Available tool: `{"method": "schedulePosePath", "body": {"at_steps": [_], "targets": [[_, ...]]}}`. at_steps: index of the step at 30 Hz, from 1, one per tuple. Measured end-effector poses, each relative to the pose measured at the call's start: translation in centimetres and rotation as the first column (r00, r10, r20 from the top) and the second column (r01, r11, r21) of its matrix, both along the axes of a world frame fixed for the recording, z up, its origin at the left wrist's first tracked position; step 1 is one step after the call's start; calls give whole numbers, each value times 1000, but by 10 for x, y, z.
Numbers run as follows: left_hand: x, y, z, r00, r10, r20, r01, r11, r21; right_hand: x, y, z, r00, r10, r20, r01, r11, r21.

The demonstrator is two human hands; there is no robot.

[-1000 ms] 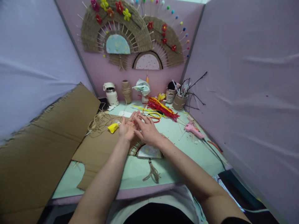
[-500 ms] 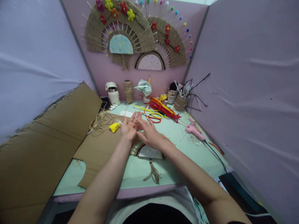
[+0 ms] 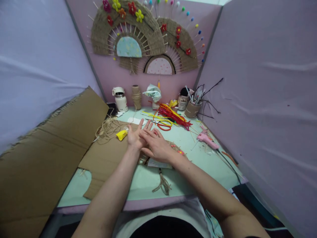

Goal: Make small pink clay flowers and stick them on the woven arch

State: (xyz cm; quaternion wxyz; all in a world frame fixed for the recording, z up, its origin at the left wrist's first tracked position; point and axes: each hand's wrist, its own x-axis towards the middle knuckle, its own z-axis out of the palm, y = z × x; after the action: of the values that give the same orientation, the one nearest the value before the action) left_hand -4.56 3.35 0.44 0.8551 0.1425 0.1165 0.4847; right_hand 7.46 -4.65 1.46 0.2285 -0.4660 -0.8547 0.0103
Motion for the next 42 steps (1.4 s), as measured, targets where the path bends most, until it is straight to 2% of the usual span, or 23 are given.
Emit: {"method": "schedulePosePath", "body": {"at_steps": [3, 6, 9, 12, 15, 19, 23, 26, 29, 34, 37, 42], "targets": [[0, 0, 1, 1000, 5, 7, -5, 1000, 11, 6, 1, -2, 999, -52, -7, 52, 998, 33], [2, -3, 2, 999, -40, 1, 40, 999, 17, 5, 4, -2, 996, -88, -10, 88, 996, 20], [4, -4, 1, 997, -72, -2, 72, 997, 7, -1, 2, -3, 999, -42, -3, 42, 999, -8], [3, -2, 0, 999, -48, 5, 48, 999, -13, -2, -5, -3, 1000, 1, 8, -1, 1000, -3], [3, -1, -1, 999, -28, 16, 28, 1000, -14, 5, -7, -3, 1000, -28, 10, 27, 999, 23], [5, -4, -1, 998, -68, 5, 68, 998, 8, 8, 0, -2, 995, -99, 1, 99, 995, 13], [6, -5, -2, 993, -114, 12, 114, 993, -11, -1, 0, -4, 998, -51, 23, 52, 998, -32], [4, -3, -2, 996, -83, 43, 85, 996, -38, 0, -8, -6, 999, -10, 33, 11, 1000, -28], [2, -1, -2, 996, -59, 63, 63, 996, -58, 8, -12, -5, 999, -35, 28, 36, 999, -20], [6, -6, 0, 994, -102, 44, 105, 993, -55, 9, -4, -3, 996, -92, -5, 92, 995, -41], [9, -8, 0, 992, -112, 55, 114, 992, -48, 4, -1, -8, 998, -45, -45, 42, 997, -70], [11, -6, 0, 992, -62, 113, 69, 996, -56, 9, -4, -20, 975, -13, -222, -4, 997, -78]]}}
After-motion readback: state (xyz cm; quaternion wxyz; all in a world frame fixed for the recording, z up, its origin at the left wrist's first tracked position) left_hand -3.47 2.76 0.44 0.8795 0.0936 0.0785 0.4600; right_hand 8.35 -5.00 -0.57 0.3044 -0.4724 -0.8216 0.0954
